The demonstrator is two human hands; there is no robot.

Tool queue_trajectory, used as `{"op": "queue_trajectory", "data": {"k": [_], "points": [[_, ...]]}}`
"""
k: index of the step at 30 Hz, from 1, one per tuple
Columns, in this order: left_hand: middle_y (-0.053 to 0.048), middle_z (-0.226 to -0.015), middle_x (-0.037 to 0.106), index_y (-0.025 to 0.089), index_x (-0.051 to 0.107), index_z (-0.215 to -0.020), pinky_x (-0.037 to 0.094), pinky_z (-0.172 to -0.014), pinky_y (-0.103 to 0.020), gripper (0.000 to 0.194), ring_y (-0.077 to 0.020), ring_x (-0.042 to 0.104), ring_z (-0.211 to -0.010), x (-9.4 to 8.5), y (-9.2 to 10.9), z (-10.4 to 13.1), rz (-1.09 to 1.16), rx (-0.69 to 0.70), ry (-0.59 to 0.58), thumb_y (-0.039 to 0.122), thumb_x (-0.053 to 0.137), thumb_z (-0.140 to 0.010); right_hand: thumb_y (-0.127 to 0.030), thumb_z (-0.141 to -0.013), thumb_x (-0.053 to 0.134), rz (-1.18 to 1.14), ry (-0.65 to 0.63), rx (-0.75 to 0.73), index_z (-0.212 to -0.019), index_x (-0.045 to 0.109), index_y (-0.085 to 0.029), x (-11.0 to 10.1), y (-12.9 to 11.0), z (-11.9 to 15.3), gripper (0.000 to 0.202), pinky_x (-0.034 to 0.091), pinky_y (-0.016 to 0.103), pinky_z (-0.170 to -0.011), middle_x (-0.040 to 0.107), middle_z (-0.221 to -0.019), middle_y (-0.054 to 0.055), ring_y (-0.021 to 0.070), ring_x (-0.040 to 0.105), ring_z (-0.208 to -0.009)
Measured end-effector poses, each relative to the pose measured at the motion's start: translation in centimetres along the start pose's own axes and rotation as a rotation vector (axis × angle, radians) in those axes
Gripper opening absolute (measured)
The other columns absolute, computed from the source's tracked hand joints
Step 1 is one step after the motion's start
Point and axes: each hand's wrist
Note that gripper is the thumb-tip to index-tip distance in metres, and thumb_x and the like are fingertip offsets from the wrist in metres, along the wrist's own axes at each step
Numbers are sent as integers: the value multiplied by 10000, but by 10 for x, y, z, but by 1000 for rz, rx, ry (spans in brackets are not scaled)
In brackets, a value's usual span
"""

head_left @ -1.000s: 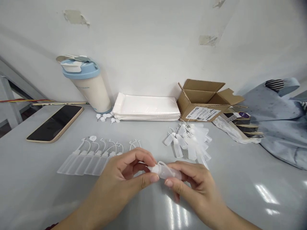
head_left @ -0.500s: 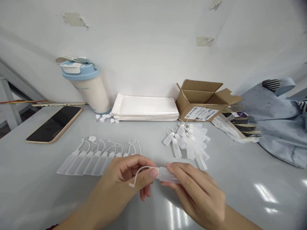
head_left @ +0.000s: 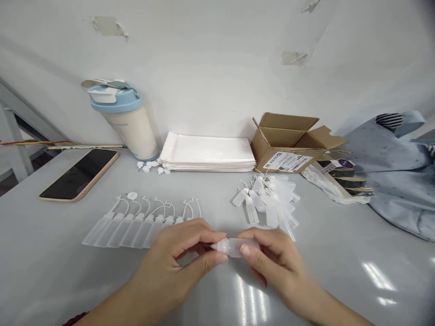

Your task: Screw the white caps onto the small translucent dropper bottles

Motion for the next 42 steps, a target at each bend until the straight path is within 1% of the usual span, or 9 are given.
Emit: {"op": "queue_trajectory", "data": {"k": [3, 8, 11, 16, 20, 25, 29, 38, 42], "points": [[-22, -804, 695, 247, 743, -865, 507, -668, -217, 116, -165, 639, -742, 1, -3, -1, 10, -7, 9, 333, 673, -829, -378, -958, 477, -133, -45, 121, -767, 651, -165, -1, -1, -3, 334, 306, 203, -376, 419, -456, -69, 82, 380, -385], [0, -737, 650, 239, 737, -873, 501, -616, -201, 188, -140, 617, -660, -1, 0, -3, 101, -112, -77, 392, 627, -862, -186, -900, 603, 164, 175, -285, -960, 682, -166, 2, 3, 1, 100, 476, 258, -553, 639, -750, 33, 149, 575, -634], [17, -661, 624, 214, 711, -837, 483, -584, -192, 222, -130, 598, -617, -3, 2, -2, 73, -126, -144, 391, 588, -890, -84, -896, 593, 280, 257, -509, -1125, 629, -149, 1, 6, 3, 241, 529, 270, -609, 659, -886, 86, 176, 631, -758], [35, -613, 588, 180, 598, -691, 458, -558, -175, 358, -109, 583, -584, -4, 4, 2, 44, -109, -254, 404, 486, -948, -65, -913, 567, 356, 256, -601, -1125, 616, -115, 0, 6, 4, 223, 524, 264, -626, 656, -897, 109, 176, 629, -782], [43, -570, 518, 178, 546, -651, 390, -506, -173, 379, -94, 538, -541, -4, 1, 4, -185, 93, -252, 338, 443, -978, -244, -952, 528, 214, 123, -382, -980, 648, -118, -2, 0, 4, 176, 413, 246, -492, 591, -687, 31, 135, 515, -572], [15, -683, 508, 173, 541, -832, 354, -519, -231, 200, -118, 462, -560, 2, -20, 6, -541, 506, -127, 171, 409, -982, -443, -930, 497, -136, -98, 242, -691, 574, -171, -6, -3, -2, 370, 259, 222, -434, 353, -507, -68, 89, 327, -460], [8, -724, 534, 181, 534, -877, 382, -549, -234, 171, -128, 501, -598, 3, -24, 3, -569, 495, -117, 167, 403, -985, -518, -916, 478, -260, -149, 412, -650, 505, -185, -6, -2, -5, 427, 248, 223, -431, 337, -457, -83, 82, 299, -431], [42, -671, 522, 203, 559, -807, 388, -562, -214, 242, -111, 519, -608, -4, -7, 4, -418, 267, -192, 290, 421, -985, -98, -941, 528, 259, 131, -460, -1095, 614, -118, -8, 1, 2, 177, 485, 231, -684, 628, -921, 83, 147, 597, -804], [59, -609, 499, 191, 488, -665, 385, -568, -201, 344, -82, 511, -554, -1, -7, 9, -392, 287, -195, 264, 407, -991, -150, -973, 488, 371, 92, -551, -1108, 590, -75, -9, 1, 4, 185, 472, 249, -602, 622, -857, 100, 159, 574, -724]]}}
Point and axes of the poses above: each hand's wrist, its own z-axis away from the middle knuckle, its own x-axis out of the palm, y = z × x
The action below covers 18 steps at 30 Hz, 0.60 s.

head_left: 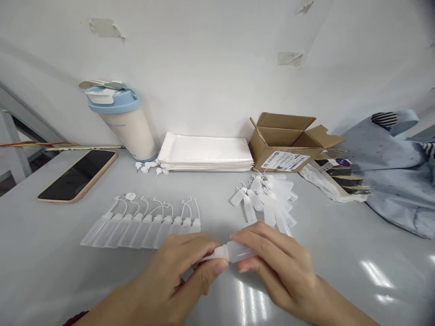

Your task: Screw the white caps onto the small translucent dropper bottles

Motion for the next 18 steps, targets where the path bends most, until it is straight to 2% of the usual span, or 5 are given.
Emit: {"op": "queue_trajectory", "data": {"k": [2, 6, 11, 14, 18], "points": [[62, -581, 486, 188, 465, -642, 378, -544, -202, 362, -77, 493, -518, 2, 1, 0, -16, 46, 44, 248, 401, -993, -238, -990, 457, -86, -47, 99, -1013, 615, -91, 0, -3, -1, 217, 420, 253, -528, 584, -735, 53, 147, 521, -614], [32, -603, 512, 183, 508, -714, 387, -485, -221, 311, -105, 497, -504, 7, 2, 0, -202, 205, 113, 208, 370, -992, -374, -970, 438, -350, -157, 550, -786, 598, -163, 0, -7, -4, 323, 328, 236, -480, 443, -594, -29, 116, 416, -527], [0, -629, 569, 171, 528, -762, 380, -454, -264, 278, -142, 516, -504, 14, -3, 0, -494, 386, 109, 138, 364, -985, -537, -895, 504, -640, -286, 972, -555, 351, -202, 2, -1, -9, 501, 192, 237, -454, 258, -527, -77, 86, 233, -497], [5, -638, 553, 172, 523, -764, 401, -477, -250, 262, -135, 512, -524, 14, -5, 0, -414, 338, 102, 137, 375, -978, -547, -899, 493, -682, -270, 1002, -544, 315, -205, 3, 0, -10, 524, 193, 239, -455, 258, -500, -81, 82, 228, -482], [14, -690, 547, 181, 547, -825, 448, -577, -230, 231, -124, 543, -596, 9, -3, -1, -141, 92, 21, 241, 391, -984, -469, -931, 484, -507, -174, 829, -666, 556, -182, 2, -5, -7, 397, 284, 223, -471, 400, -562, -46, 104, 366, -526]]}}
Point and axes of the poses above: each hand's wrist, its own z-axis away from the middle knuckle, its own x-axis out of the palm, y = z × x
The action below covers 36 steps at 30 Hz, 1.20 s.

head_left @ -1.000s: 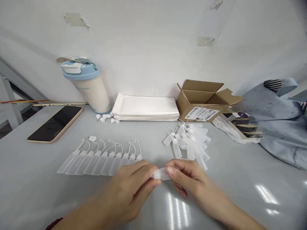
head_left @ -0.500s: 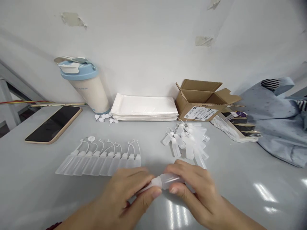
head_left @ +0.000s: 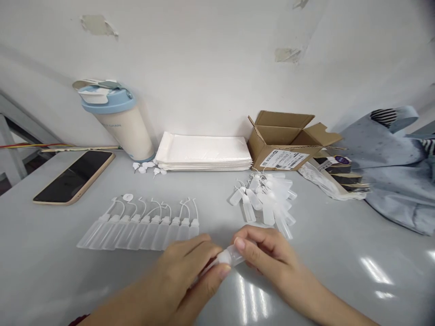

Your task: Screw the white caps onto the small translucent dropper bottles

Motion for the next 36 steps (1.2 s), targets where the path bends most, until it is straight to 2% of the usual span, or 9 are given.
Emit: {"op": "queue_trajectory", "data": {"k": [7, 10, 14, 19, 24, 27, 30, 33, 36], "points": [[40, -595, 582, 200, 532, -686, 454, -570, -189, 435, -111, 583, -590, -10, 5, -7, 568, -416, -212, 481, 377, -979, -208, -937, 542, 287, 148, -607, -1038, 665, -124, -2, 6, 1, 181, 448, 245, -542, 623, -739, 46, 149, 563, -628], [39, -591, 600, 201, 545, -697, 443, -552, -189, 441, -112, 578, -576, -11, 5, -8, 579, -425, -222, 497, 371, -975, -183, -945, 516, 359, 153, -714, -1058, 646, -78, -3, 7, 0, 201, 443, 258, -528, 615, -728, 65, 155, 551, -609], [48, -514, 568, 199, 548, -694, 407, -512, -194, 411, -106, 536, -491, -6, 6, -6, 320, -279, -101, 401, 349, -991, -234, -964, 461, 336, 111, -551, -954, 656, -117, -1, 4, 3, 228, 411, 243, -495, 570, -642, 17, 137, 516, -545], [67, -476, 507, 191, 487, -624, 379, -507, -210, 414, -87, 489, -428, -2, 5, -3, 77, -93, 28, 303, 346, -997, -372, -1001, 381, 308, -83, -232, -821, 662, -188, -5, -3, 6, 381, 328, 218, -447, 515, -615, -14, 116, 460, -536], [63, -485, 501, 193, 553, -663, 381, -476, -210, 388, -91, 488, -424, 2, 4, -6, 82, -126, 42, 321, 380, -986, -404, -1006, 373, 299, -104, -179, -738, 637, -178, -6, -3, 3, 439, 321, 218, -455, 394, -547, -47, 101, 401, -498], [22, -742, 674, 234, 623, -952, 443, -487, -183, 222, -124, 629, -611, -5, 1, -8, 142, -272, 119, 370, 448, -958, -287, -991, 418, 466, 76, -422, -882, 653, -155, -7, 1, 2, 291, 395, 236, -492, 556, -622, -5, 124, 502, -532], [-12, -996, 701, 257, 580, -1110, 475, -500, -183, 279, -173, 678, -799, -27, -10, -12, -4, -453, 281, 438, 442, -950, -197, -945, 498, 738, 374, -725, -1054, 627, -131, -17, 6, -1, 181, 442, 260, -523, 621, -718, 49, 162, 565, -594], [-35, -1146, 650, 209, 594, -1093, 514, -628, -261, 264, -218, 651, -875, -59, -29, -13, -439, -532, 316, 366, 446, -940, -141, -919, 547, 879, 667, -723, -1118, 632, -177, -35, 10, -10, 219, 446, 255, -541, 622, -763, 44, 154, 571, -604], [-121, -1156, 633, 114, 618, -1084, 413, -965, -527, 323, -352, 518, -1160, -87, -52, -8, -710, -588, 266, 230, 356, -935, -138, -927, 513, 1041, 870, -675, -1103, 668, -188, -52, 18, -22, 240, 454, 279, -580, 652, -796, 62, 174, 595, -652]]}}
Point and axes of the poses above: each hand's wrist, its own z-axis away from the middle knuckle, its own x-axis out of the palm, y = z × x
